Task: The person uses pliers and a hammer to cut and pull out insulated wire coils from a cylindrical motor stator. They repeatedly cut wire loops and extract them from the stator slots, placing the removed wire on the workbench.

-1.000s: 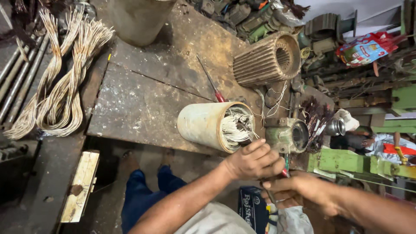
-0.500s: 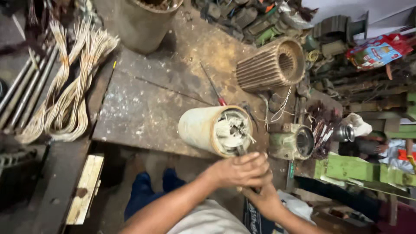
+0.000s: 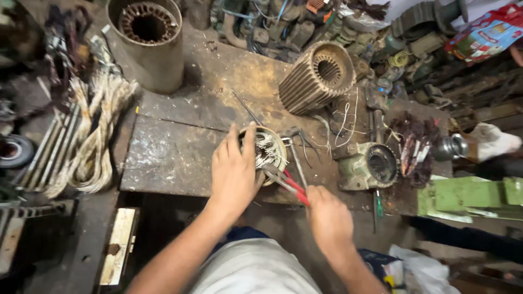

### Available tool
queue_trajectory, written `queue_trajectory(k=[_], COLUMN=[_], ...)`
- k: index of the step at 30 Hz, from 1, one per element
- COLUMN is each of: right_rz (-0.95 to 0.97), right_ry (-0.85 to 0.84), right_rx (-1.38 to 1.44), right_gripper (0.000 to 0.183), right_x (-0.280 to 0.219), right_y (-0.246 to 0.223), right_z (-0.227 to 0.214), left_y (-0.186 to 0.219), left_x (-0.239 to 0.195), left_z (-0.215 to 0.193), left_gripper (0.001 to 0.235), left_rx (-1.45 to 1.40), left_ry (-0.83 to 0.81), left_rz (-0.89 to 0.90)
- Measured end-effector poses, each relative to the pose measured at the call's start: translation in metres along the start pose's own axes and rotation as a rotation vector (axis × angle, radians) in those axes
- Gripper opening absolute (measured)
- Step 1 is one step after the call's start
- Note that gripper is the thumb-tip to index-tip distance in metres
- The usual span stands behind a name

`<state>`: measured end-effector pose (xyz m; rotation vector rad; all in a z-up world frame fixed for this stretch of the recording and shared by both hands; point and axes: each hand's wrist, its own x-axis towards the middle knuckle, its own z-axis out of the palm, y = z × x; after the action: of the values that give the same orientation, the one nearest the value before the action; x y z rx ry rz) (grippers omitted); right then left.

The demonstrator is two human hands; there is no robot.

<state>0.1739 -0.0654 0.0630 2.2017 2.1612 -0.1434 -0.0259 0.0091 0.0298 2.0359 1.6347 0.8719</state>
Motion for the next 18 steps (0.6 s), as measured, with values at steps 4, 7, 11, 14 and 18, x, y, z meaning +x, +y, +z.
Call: queue_trajectory(k=[4, 7, 11, 14, 18], right_rz=[-0.074, -0.18, -0.602, -0.563, -0.336], right_ry=[-0.132, -0.153, 0.013, -0.047, -0.228], right_rx=[0.131, 0.254, 0.472, 0.362, 0.309], right_gripper=[0.024, 0.029, 0.033, 0.031, 0.035], right_x=[-0.007, -0.008, 0.005, 0.01, 0.009], right_y=[0.018, 0.032, 0.056, 0.074, 0.111], right_z=[-0.021, -0.028, -0.026, -0.028, -0.042], left_y=[0.012, 0.012, 0.01, 0.01, 0.008], left_x=[0.0, -0.004, -0.006, -0.006, -0.006], left_z=[0.006, 0.01, 0.012, 0.015, 0.025], left_gripper=[0.11, 0.11, 0.108, 0.104, 0.09], left_rx=[0.088, 0.098, 0.131, 0.122, 0.223], left_ry=[0.014, 0.005, -0.034, -0.014, 0.014], left_rz=[-0.051, -0.054, -0.06, -0.053, -0.103])
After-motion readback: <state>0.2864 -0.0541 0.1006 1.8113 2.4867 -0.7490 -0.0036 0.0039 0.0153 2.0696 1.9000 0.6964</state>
